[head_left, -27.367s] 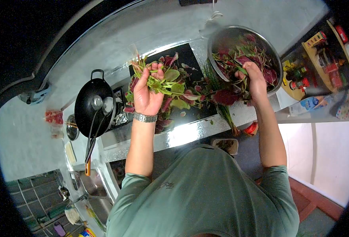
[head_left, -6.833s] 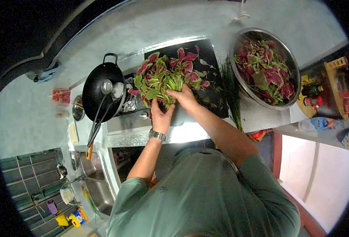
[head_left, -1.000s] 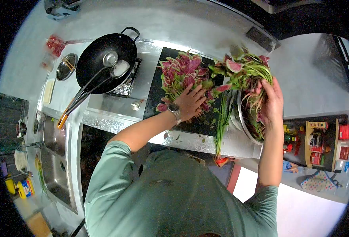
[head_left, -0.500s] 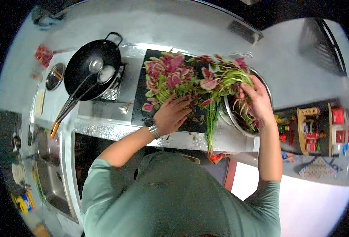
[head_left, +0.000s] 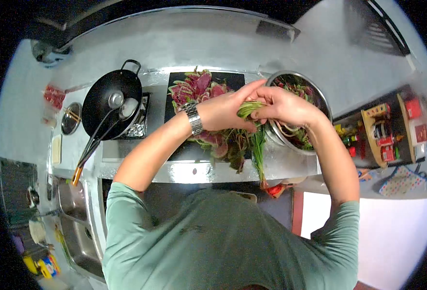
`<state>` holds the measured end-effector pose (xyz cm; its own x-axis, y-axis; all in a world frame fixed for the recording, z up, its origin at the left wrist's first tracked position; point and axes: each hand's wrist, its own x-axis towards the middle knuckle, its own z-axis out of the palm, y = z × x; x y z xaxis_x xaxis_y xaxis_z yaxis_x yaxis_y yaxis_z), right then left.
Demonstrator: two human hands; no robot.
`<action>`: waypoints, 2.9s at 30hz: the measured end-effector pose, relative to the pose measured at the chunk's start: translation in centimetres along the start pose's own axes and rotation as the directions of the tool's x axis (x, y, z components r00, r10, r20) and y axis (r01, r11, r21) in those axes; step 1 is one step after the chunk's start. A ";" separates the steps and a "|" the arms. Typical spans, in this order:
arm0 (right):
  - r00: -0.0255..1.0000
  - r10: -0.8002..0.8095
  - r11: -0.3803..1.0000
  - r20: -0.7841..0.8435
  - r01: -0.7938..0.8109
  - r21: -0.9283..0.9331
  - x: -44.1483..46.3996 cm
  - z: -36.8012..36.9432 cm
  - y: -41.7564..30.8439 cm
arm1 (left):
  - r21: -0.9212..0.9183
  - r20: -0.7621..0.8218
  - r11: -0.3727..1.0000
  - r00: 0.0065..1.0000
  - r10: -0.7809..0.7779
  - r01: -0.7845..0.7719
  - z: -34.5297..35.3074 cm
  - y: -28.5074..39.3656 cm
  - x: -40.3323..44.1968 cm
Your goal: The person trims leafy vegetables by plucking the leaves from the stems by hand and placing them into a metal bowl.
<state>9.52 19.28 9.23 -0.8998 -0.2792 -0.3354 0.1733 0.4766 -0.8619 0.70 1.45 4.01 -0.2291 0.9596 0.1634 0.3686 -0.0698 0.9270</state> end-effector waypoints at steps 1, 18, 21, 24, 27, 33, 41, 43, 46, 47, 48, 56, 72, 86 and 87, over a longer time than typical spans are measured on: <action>0.999 -0.050 0.998 0.019 0.049 0.049 0.0 0.1 0.1 | -0.026 -0.014 0.998 0.999 0.051 -0.051 0.5 -0.4 -0.2; 0.935 -0.334 0.938 -0.122 0.316 -0.142 4.2 0.1 3.4 | -0.570 0.092 0.735 0.917 -0.387 0.367 1.6 -6.5 -1.7; 0.607 -0.477 0.867 -0.636 0.205 -0.454 3.4 -0.7 4.6 | -0.818 -0.126 0.540 0.854 -0.505 0.199 1.5 -5.2 -2.0; 0.410 -0.511 0.859 -0.756 0.226 -0.459 1.4 1.8 4.7 | -0.889 -0.296 0.455 0.831 -0.471 -0.058 1.5 -6.0 -2.4; 0.441 -0.660 0.740 -0.608 0.247 -0.625 0.8 5.7 5.1 | -0.929 -0.316 0.337 0.802 -0.507 -0.152 2.3 -6.0 -2.7; 0.543 -0.675 0.662 -0.499 0.149 -0.734 1.6 8.5 5.9 | -0.933 -0.343 0.292 0.767 -0.543 -0.211 3.8 -5.1 -3.2; 0.466 -0.722 0.634 -0.512 0.149 -0.758 0.9 9.3 5.7 | -0.894 -0.362 0.432 0.760 -0.540 -0.119 4.7 -4.2 -3.9; 0.574 -0.645 0.641 -0.505 0.047 -0.766 0.8 9.5 5.6 | -0.877 -0.373 0.471 0.758 -0.535 -0.098 5.0 -4.0 -3.7; 0.592 -0.616 0.688 -0.519 0.084 -0.721 0.9 9.2 6.6 | -0.890 -0.344 0.448 0.766 -0.543 -0.082 5.1 -4.5 -3.6; 0.590 -0.618 0.687 -0.520 0.084 -0.722 0.9 9.0 6.8 | -0.878 -0.342 0.473 0.781 -0.523 -0.068 5.1 -4.9 -3.7; 0.599 -0.603 0.711 -0.526 0.104 -0.696 0.7 8.7 7.1 | -0.866 -0.338 0.498 0.795 -0.503 -0.053 5.1 -4.8 -3.7; 0.632 -0.582 0.787 -0.511 0.282 -0.548 0.0 6.9 7.7 | -0.859 -0.267 0.510 0.809 -0.523 0.047 4.2 -5.1 -3.8; 0.429 -0.681 0.589 -0.594 -0.162 -0.792 -1.5 10.3 5.2 | -0.931 -0.260 0.361 0.781 -0.567 -0.048 4.2 -4.7 -3.7; 0.422 -0.574 0.795 -0.702 0.083 -0.601 2.4 12.0 4.9 | -0.953 -0.265 0.254 0.860 -0.435 -0.166 4.5 -5.0 -3.6; 0.427 -0.573 0.791 -0.699 0.066 -0.609 2.6 11.8 4.3 | -0.954 -0.267 0.244 0.857 -0.441 -0.172 4.7 -4.8 -3.6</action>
<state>12.69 10.80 0.18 -0.7638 0.1901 0.6168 -0.1658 0.8658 -0.4721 3.97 -0.42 -2.60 -0.5995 0.7803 -0.1781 -0.7306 -0.4426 0.5200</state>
